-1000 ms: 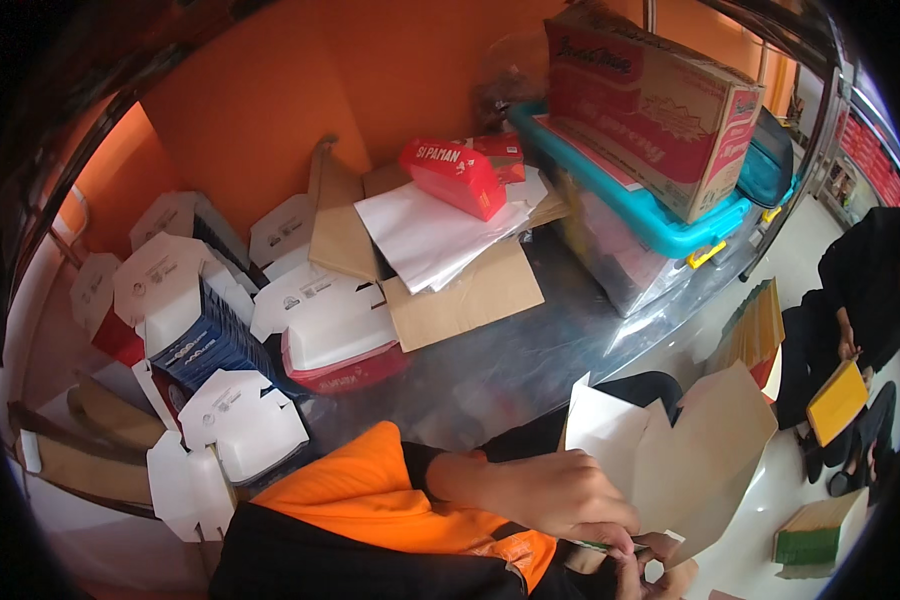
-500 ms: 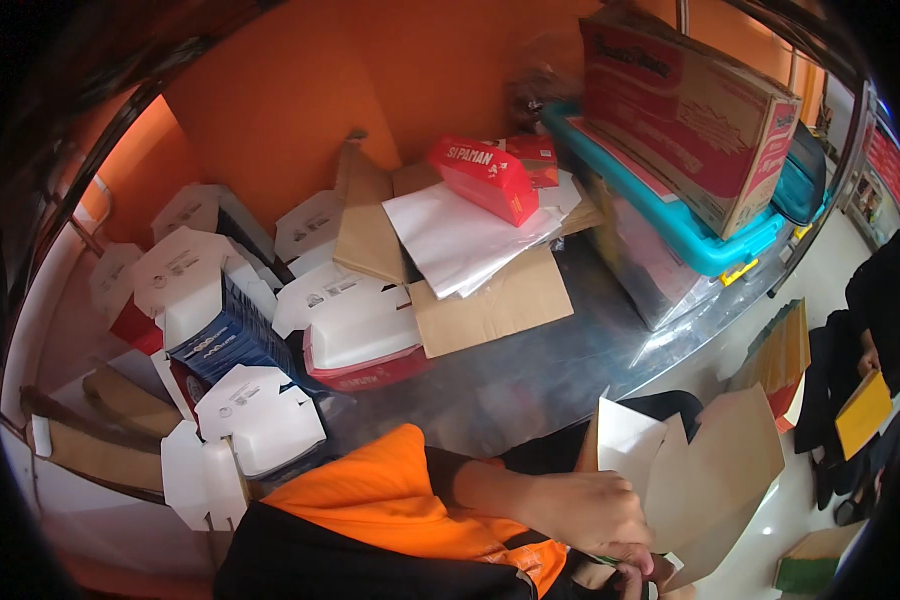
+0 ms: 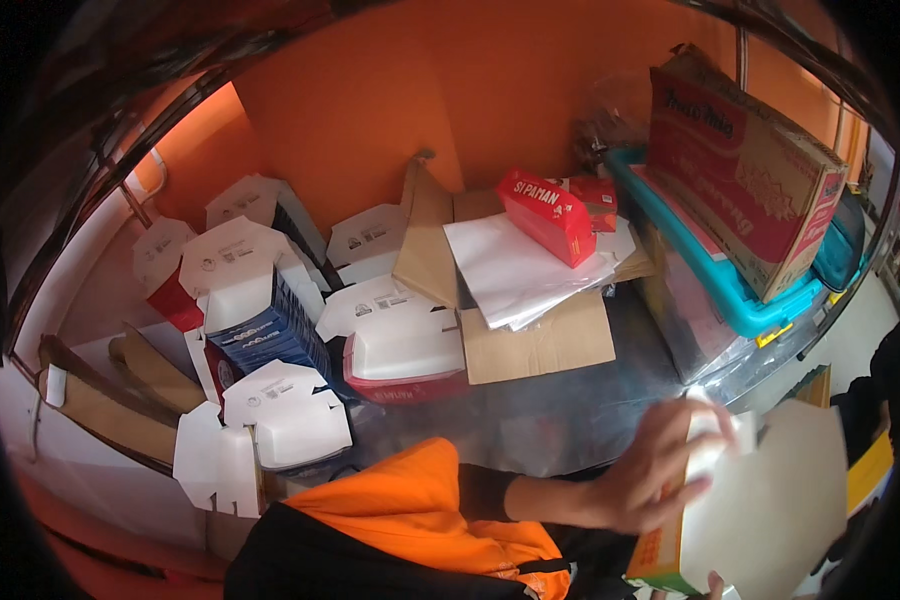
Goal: The person assembles cardboard takeout food boxes by hand while sitting on the floor, folding the pre-scored flaps and stacking the finished boxes.
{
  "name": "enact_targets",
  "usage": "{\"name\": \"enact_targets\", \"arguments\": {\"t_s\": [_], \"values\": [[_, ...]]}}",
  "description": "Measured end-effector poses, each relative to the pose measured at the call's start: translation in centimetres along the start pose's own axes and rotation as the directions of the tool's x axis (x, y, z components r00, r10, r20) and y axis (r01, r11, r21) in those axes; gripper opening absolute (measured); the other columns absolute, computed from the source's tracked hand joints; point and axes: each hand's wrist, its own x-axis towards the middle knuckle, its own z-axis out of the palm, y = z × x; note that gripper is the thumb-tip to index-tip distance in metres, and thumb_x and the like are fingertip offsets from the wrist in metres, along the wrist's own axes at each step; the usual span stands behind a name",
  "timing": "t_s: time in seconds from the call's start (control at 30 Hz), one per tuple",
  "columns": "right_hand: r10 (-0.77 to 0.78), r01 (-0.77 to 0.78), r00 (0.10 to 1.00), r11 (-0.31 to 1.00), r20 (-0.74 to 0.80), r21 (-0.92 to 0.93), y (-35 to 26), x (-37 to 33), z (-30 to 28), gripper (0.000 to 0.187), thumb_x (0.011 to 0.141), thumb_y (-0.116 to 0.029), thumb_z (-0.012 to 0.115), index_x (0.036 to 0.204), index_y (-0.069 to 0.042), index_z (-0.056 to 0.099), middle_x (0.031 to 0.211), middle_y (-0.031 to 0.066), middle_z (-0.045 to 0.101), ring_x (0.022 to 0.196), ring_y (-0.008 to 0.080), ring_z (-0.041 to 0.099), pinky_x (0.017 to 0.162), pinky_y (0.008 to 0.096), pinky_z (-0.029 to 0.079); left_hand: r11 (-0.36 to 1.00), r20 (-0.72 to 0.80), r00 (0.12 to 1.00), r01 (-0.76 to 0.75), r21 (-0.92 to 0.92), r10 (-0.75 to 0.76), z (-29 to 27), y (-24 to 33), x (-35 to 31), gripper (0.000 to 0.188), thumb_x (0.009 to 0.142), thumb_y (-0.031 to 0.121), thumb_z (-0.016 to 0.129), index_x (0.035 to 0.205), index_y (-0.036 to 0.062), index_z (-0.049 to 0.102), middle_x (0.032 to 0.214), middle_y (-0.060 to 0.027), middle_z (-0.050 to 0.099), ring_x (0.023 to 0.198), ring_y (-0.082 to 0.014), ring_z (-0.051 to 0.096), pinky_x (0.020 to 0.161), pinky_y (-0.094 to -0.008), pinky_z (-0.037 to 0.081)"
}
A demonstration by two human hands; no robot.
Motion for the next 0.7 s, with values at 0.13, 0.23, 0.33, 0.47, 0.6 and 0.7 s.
{"name": "enact_targets", "arguments": {"t_s": [0.13, 0.23, 0.33, 0.47, 0.6, 0.7], "values": [[-0.102, 0.095, 0.983, 0.994, -0.15, -0.056, 1.4, -0.1, 0.1, 0.051, 0.068, -0.015, 0.083, 0.113, -0.004, 0.06, 0.071, 0.0024, 0.054, 0.059, 0.0118, 0.047, 0.056, 0.0255, 0.044, 0.81, 0.015, 0.849, 0.51, -0.289, -0.529, 1.3, -4.2, 0.5, 0.07, 0.087, 0.036, 0.055, 0.139, 0.0041, 0.021, 0.134, -0.0173, 0.031, 0.126, -0.0307, 0.029, 0.103, -0.0438, 0.027], [-0.133, 0.121, 0.983, 0.988, -0.125, -0.094, 2.2, 0.0, 0.5, 0.05, 0.072, -0.015, 0.08, 0.116, -0.005, 0.059, 0.07, 0.0018, 0.053, 0.059, 0.0117, 0.047, 0.055, 0.0248, 0.043, 0.061, 0.659, 0.55, 0.79, -0.611, -0.513, 0.9, -6.1, 0.6, 0.069, 0.087, 0.035, 0.053, 0.142, 0.0115, 0.018, 0.131, -0.0103, 0.035, 0.121, -0.0212, 0.038, 0.095, -0.0394, 0.038], [0.017, -0.013, 0.993, 0.999, 0.115, -0.036, 2.7, 0.0, 0.1, 0.051, 0.077, -0.017, 0.075, 0.122, -0.007, 0.056, 0.069, 0.0012, 0.052, 0.057, 0.0109, 0.047, 0.052, 0.0241, 0.042, 0.146, 0.618, 0.606, 0.763, -0.63, -0.501, 1.8, -7.5, 0.0, 0.066, 0.089, 0.029, 0.053, 0.142, 0.0118, 0.018, 0.128, -0.009, 0.036, 0.119, -0.0198, 0.04, 0.092, -0.0382, 0.041], [0.23, -0.322, 0.801, 0.944, 0.552, 0.074, 2.9, 0.1, -2.4, 0.049, 0.085, -0.016, 0.066, 0.131, -0.007, 0.05, 0.071, 0.004, 0.055, 0.059, 0.0122, 0.051, 0.053, 0.0262, 0.044, 0.675, 0.207, 0.912, 0.403, -0.618, -0.355, 2.2, -2.5, -1.7, 0.065, 0.093, 0.02, 0.051, 0.144, 0.0086, 0.013, 0.127, -0.0117, 0.035, 0.126, -0.0226, 0.034, 0.102, -0.0385, 0.033], [0.471, -0.459, 0.847, 0.41, 0.248, 0.788, 0.3, 0.4, -1.2, 0.037, 0.087, -0.016, 0.064, 0.121, -0.003, 0.057, 0.08, 0.0077, 0.059, 0.068, 0.0161, 0.055, 0.06, 0.0299, 0.047, 0.894, 0.287, 0.925, -0.104, -0.436, 0.248, 3.4, 0.8, -5.0, 0.059, 0.09, 0.026, 0.055, 0.139, 0.0123, 0.026, 0.132, -0.0215, 0.031, 0.12, -0.0353, 0.042, 0.094, -0.0399, 0.04], [0.59, -0.398, 0.807, 0.569, -0.02, 0.719, 3.3, -1.7, -0.1, 0.034, 0.088, -0.017, 0.063, 0.118, -0.002, 0.058, 0.082, 0.0085, 0.059, 0.069, 0.0166, 0.055, 0.062, 0.0305, 0.047, 0.818, 0.362, 0.844, -0.144, -0.558, 0.395, 3.6, 3.0, -6.0, 0.047, 0.087, 0.033, 0.05, 0.128, 0.0147, 0.04, 0.121, -0.0225, 0.034, 0.092, -0.0318, 0.051, 0.076, -0.0397, 0.045]]}}
